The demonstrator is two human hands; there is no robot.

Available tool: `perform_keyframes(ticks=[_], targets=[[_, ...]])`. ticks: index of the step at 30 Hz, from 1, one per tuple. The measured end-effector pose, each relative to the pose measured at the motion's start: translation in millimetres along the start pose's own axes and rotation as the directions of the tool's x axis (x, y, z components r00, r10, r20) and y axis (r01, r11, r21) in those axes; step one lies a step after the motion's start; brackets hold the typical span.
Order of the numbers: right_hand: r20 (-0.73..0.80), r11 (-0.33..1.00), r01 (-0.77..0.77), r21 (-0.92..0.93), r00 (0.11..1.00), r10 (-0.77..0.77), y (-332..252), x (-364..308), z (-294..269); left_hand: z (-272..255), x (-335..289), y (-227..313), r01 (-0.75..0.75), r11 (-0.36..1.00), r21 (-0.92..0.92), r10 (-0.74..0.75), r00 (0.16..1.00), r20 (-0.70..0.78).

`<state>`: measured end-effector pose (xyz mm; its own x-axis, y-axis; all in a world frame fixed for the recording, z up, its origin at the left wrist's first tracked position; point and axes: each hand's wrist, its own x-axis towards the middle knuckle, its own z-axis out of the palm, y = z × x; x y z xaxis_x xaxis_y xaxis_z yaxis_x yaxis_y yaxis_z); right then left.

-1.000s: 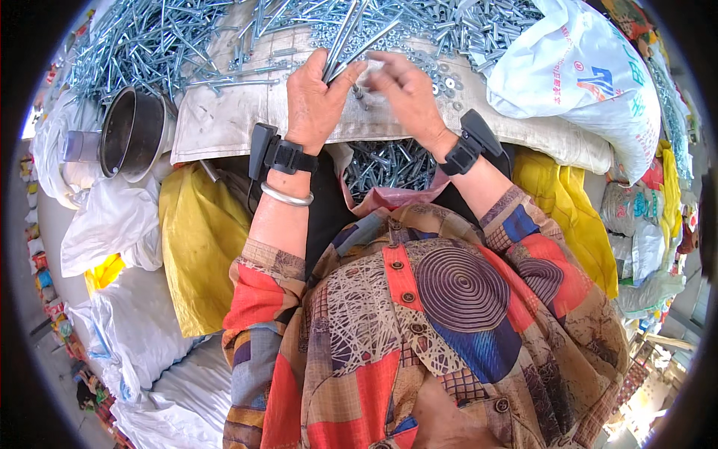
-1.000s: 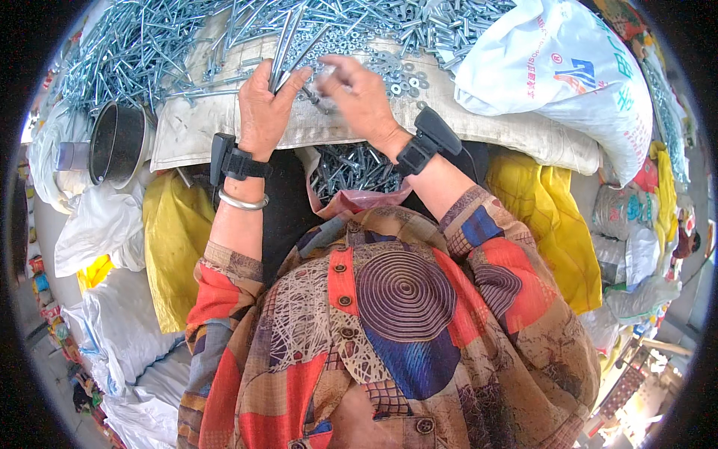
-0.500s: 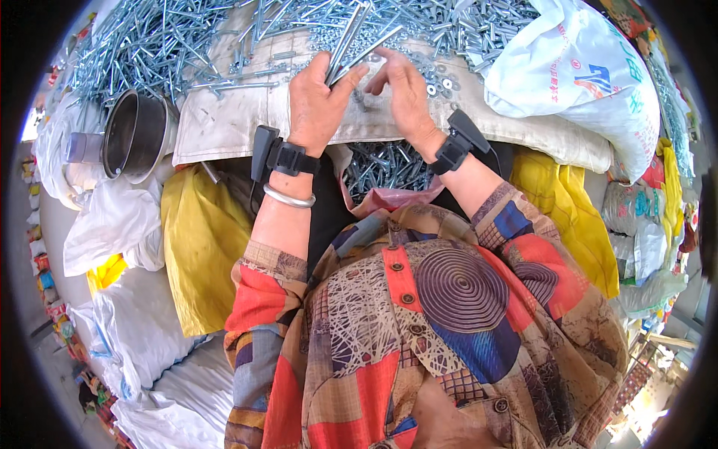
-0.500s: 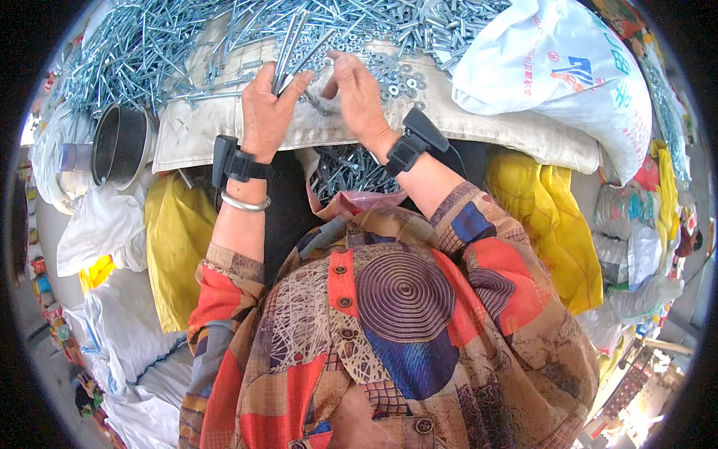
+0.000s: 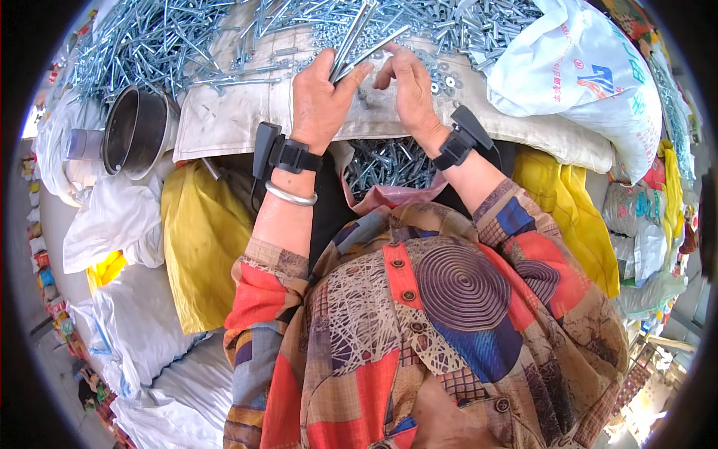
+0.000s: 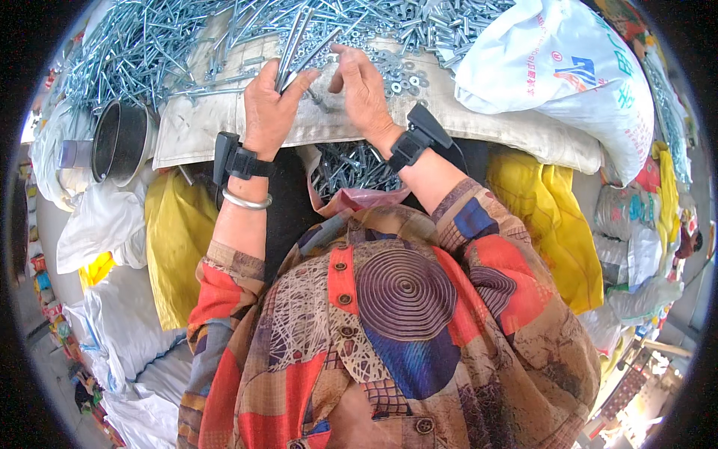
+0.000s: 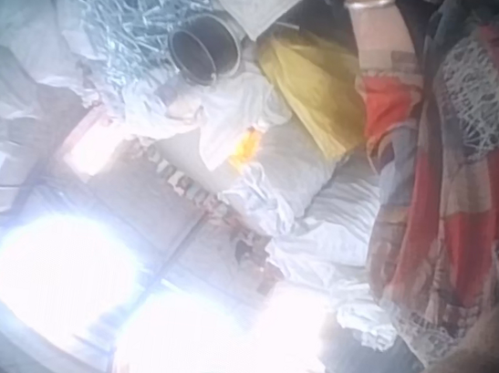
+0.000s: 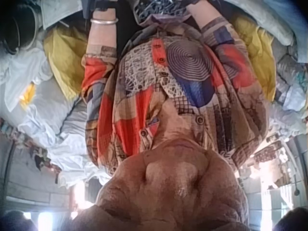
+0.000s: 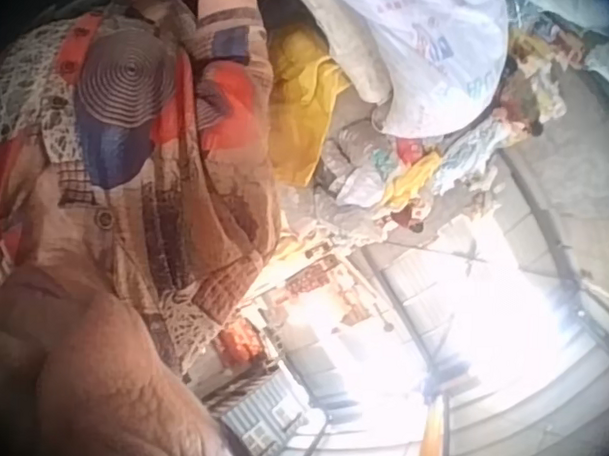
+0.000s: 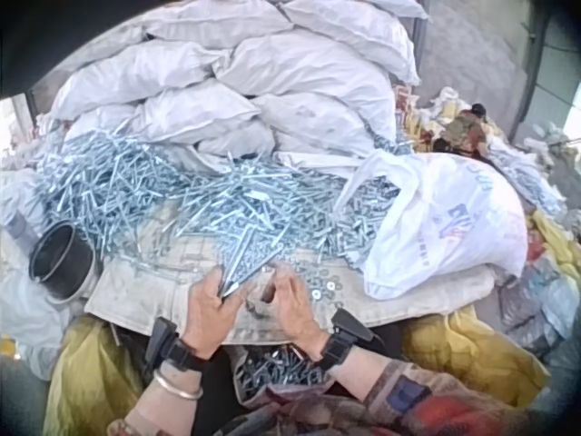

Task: Assembling long metal bolts by placing a washer on each one and grouping them.

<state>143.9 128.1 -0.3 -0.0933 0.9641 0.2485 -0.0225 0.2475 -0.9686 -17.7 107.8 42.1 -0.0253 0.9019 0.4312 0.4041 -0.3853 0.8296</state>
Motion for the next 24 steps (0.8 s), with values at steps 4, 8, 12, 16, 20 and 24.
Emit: perform_keyframes(ticks=[4, 8, 12, 16, 20, 24], targets=[[0.079, 0.978, 0.168, -0.123, 0.984, -0.159, 1, 0, 2, -1, 1, -2, -0.005, 1.0, 0.008, 0.005, 1.0, -0.003], [0.123, 0.976, 0.113, -0.185, 0.988, -0.091, -4, 3, -3, -1, 1, -8, -0.013, 1.0, 0.013, 0.013, 1.0, -0.02], [0.352, 0.868, 0.268, -0.418, 0.929, -0.117, 1, -4, 3, -6, 2, -4, 0.046, 0.996, 0.08, -0.047, 0.999, 0.007], [0.354, 0.908, 0.19, -0.373, 0.934, -0.05, -16, -14, 4, -7, -6, 4, 0.091, 0.994, 0.06, -0.089, 0.996, -0.027], [0.469, 0.967, -0.003, -0.254, 0.874, 0.126, -28, -28, -9, -11, -22, 13, 0.269, 0.939, -0.215, -0.258, 0.963, 0.078], [0.505, 0.983, -0.157, -0.099, 0.843, 0.185, -20, -50, -17, -14, -42, 20, 0.443, 0.795, -0.414, -0.328, 0.888, 0.321]])
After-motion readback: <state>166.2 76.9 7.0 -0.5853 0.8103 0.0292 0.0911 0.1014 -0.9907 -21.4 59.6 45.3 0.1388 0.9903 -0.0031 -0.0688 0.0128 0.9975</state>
